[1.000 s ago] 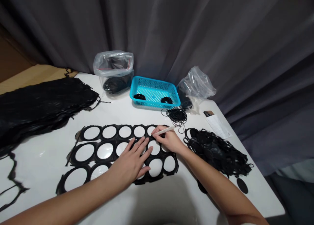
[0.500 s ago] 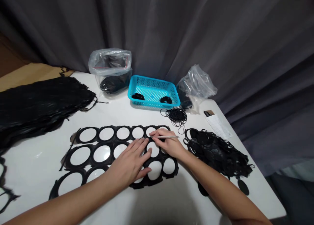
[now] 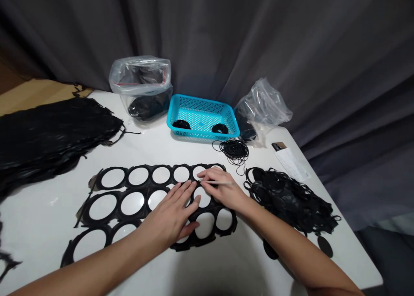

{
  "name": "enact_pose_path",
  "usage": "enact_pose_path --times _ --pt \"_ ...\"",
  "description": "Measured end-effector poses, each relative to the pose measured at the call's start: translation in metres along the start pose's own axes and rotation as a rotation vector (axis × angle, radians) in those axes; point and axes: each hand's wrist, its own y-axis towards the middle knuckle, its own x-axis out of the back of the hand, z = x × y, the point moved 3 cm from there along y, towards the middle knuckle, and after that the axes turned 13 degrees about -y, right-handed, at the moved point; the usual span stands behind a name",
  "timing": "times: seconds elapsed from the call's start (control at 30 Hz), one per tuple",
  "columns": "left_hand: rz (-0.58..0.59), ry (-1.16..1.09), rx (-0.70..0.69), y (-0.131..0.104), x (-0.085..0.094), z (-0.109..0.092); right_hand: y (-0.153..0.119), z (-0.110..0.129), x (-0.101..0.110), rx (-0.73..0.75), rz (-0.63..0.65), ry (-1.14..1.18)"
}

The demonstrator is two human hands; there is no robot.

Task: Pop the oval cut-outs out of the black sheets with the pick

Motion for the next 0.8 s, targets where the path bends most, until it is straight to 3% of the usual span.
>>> enact_pose_path --times 0.13,0.23,0.3,0.4,0.47,0.6,0.8 --pt "0.017 0.003 0.012 0.0 0.001 -0.001 -0.001 0.0 -0.001 0.111 0.044 -0.328" --pt "0.024 0.008 0.015 0.0 0.003 -0.002 0.011 -0.025 0.032 -0.08 -0.175 -0.417" --pt "0.023 0.017 0.011 0.0 0.004 -0.002 0.018 -0.048 0.06 -0.244 -0.361 -0.377" --pt "0.013 0.036 0.002 -0.001 0.005 -0.002 0.027 -0.078 0.083 -0.389 -0.375 -0.203" --pt "-0.001 0.043 -0.004 -0.002 0.004 -0.001 0.029 -0.094 0.087 -0.482 -0.36 -0.126" --pt "-0.03 0.045 -0.008 -0.003 0.004 0.0 0.031 -0.118 0.091 -0.655 -0.452 -0.12" --pt "0.014 0.103 -0.021 -0.008 0.012 -0.004 0.025 -0.137 0.108 -0.714 -0.495 -0.18"
